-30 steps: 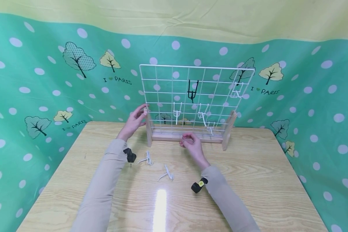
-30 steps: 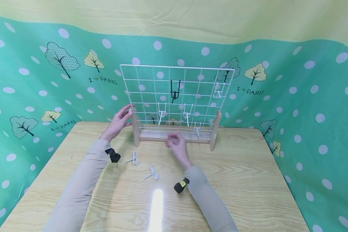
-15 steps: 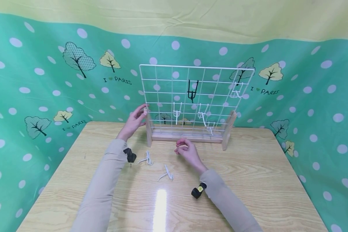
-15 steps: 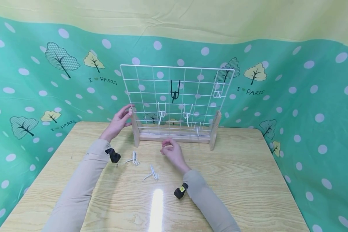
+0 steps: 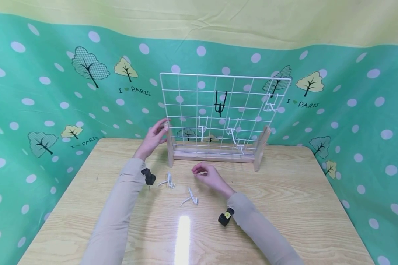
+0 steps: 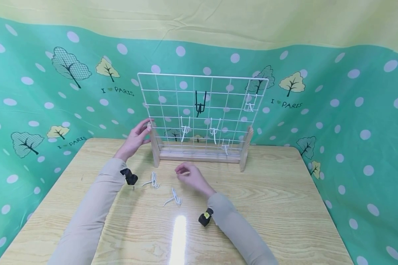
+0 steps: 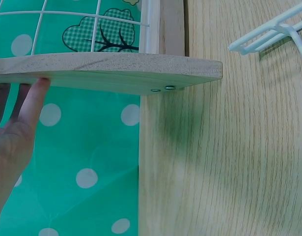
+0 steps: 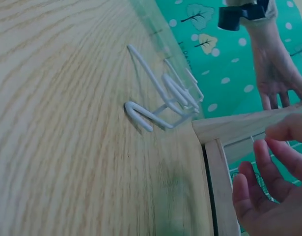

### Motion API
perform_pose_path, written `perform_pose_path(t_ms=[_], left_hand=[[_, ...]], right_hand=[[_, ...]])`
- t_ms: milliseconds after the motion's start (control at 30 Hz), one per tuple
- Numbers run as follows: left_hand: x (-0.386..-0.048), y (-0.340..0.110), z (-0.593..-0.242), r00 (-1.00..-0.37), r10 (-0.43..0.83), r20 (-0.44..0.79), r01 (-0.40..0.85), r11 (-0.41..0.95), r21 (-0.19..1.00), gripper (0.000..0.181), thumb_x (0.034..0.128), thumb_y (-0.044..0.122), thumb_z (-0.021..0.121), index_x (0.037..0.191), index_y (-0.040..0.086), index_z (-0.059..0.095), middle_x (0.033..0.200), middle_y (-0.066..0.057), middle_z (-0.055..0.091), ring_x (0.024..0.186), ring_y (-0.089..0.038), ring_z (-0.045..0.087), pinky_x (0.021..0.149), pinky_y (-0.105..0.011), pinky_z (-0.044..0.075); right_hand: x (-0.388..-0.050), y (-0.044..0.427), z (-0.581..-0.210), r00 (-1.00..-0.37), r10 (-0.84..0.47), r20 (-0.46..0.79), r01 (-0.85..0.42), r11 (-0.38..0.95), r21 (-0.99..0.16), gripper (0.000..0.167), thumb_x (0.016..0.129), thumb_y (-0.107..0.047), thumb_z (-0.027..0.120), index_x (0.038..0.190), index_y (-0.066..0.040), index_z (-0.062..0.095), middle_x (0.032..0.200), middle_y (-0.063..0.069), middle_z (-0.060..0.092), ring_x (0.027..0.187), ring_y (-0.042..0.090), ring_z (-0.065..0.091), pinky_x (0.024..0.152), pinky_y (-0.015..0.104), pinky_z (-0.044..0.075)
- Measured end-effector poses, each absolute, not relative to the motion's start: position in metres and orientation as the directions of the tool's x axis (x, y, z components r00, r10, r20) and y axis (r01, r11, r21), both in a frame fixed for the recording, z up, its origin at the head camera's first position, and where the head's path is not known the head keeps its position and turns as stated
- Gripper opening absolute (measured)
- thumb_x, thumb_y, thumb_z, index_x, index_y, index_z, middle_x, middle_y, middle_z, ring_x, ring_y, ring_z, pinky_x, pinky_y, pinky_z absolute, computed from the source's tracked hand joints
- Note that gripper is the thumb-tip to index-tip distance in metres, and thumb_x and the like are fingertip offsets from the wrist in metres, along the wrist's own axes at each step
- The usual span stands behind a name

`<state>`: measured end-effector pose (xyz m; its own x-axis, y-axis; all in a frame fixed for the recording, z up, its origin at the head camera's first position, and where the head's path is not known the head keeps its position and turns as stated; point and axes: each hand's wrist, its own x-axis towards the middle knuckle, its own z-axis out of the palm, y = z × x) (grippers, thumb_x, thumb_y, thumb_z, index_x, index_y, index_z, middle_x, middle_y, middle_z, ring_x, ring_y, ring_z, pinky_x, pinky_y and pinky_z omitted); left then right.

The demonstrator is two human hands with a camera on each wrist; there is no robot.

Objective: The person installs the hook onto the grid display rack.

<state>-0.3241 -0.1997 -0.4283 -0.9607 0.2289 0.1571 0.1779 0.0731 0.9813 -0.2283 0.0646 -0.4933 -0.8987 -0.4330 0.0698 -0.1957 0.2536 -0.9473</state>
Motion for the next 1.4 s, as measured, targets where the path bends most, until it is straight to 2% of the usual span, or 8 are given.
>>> perform_pose_path(t_ms=[67,200,333,533,767,1000,1267,1400], left_hand=[[-0.324,-0.199,-0.427,-0.959,0.238,0.153,0.171,0.059,0.983,0.049,0.1039,0.018,0.046,0.151,0.014,0.032,0.147,-0.022,0.036,0.134,-0.038,0.034,0.102,-0.055,0.042],[-0.317,-0.196,-0.417,-0.955,0.255,0.152,0.172,0.057,0.983,0.049,0.1038,0.015,0.046,0.150,0.009,0.032,0.147,-0.025,0.034,0.134,-0.040,0.034,0.102,-0.057,0.041],[-0.309,-0.193,-0.408,-0.952,0.264,0.156,0.180,0.069,0.981,0.049,0.1040,0.017,0.045,0.150,0.009,0.031,0.147,-0.029,0.033,0.134,-0.042,0.033,0.102,-0.057,0.040],[-0.305,-0.196,-0.406,-0.957,0.249,0.147,0.169,0.072,0.983,0.049,0.1042,0.016,0.045,0.150,0.008,0.030,0.146,-0.027,0.033,0.134,-0.042,0.032,0.103,-0.058,0.040],[-0.308,-0.198,-0.407,-0.959,0.250,0.135,0.154,0.058,0.986,0.050,0.1038,0.016,0.046,0.150,0.008,0.029,0.147,-0.026,0.033,0.135,-0.041,0.032,0.103,-0.055,0.041],[-0.308,-0.196,-0.408,-0.957,0.256,0.137,0.152,0.042,0.987,0.049,0.1036,0.015,0.046,0.150,0.007,0.030,0.147,-0.027,0.033,0.134,-0.041,0.032,0.103,-0.057,0.040],[-0.309,-0.196,-0.408,-0.952,0.267,0.148,0.165,0.041,0.986,0.050,0.1036,0.016,0.046,0.149,0.006,0.030,0.146,-0.027,0.033,0.134,-0.040,0.033,0.102,-0.055,0.042],[-0.309,-0.196,-0.407,-0.953,0.266,0.147,0.164,0.043,0.986,0.050,0.1038,0.015,0.046,0.150,0.005,0.029,0.146,-0.027,0.034,0.134,-0.041,0.033,0.102,-0.055,0.041]], right_hand=[[-0.228,0.063,-0.494,-0.861,-0.504,0.062,-0.233,0.284,-0.930,0.022,0.087,0.005,0.063,0.109,0.004,0.063,0.106,0.014,0.064,0.102,0.026,0.059,0.091,0.034,0.053],[-0.224,0.057,-0.495,-0.789,-0.612,0.060,-0.320,0.326,-0.889,0.021,0.088,0.001,0.065,0.109,0.003,0.064,0.108,0.012,0.064,0.105,0.024,0.057,0.095,0.040,0.050],[-0.218,0.050,-0.497,-0.756,-0.654,0.035,-0.358,0.368,-0.858,0.020,0.088,-0.004,0.066,0.109,0.000,0.065,0.107,0.006,0.065,0.106,0.021,0.056,0.099,0.043,0.046],[-0.212,0.040,-0.501,-0.690,-0.723,0.036,-0.460,0.400,-0.793,0.017,0.088,-0.007,0.068,0.105,-0.005,0.068,0.104,0.000,0.067,0.102,0.015,0.057,0.096,0.031,0.045],[-0.208,0.038,-0.509,-0.636,-0.770,0.050,-0.527,0.387,-0.757,0.015,0.086,-0.010,0.070,0.101,-0.007,0.070,0.099,-0.002,0.068,0.092,0.013,0.057,0.085,0.024,0.045],[-0.207,0.039,-0.512,-0.627,-0.779,0.002,-0.530,0.426,-0.733,0.018,0.082,-0.010,0.076,0.099,-0.009,0.070,0.093,-0.007,0.066,0.088,0.005,0.057,0.084,0.019,0.046],[-0.206,0.040,-0.510,-0.685,-0.724,-0.081,-0.413,0.478,-0.775,0.017,0.082,0.001,0.072,0.096,-0.007,0.069,0.079,-0.006,0.062,0.069,0.003,0.056,0.059,0.017,0.052],[-0.207,0.041,-0.510,-0.696,-0.714,-0.080,-0.410,0.486,-0.772,0.016,0.082,0.001,0.070,0.096,-0.007,0.069,0.078,-0.003,0.064,0.066,0.003,0.056,0.056,0.017,0.052]])
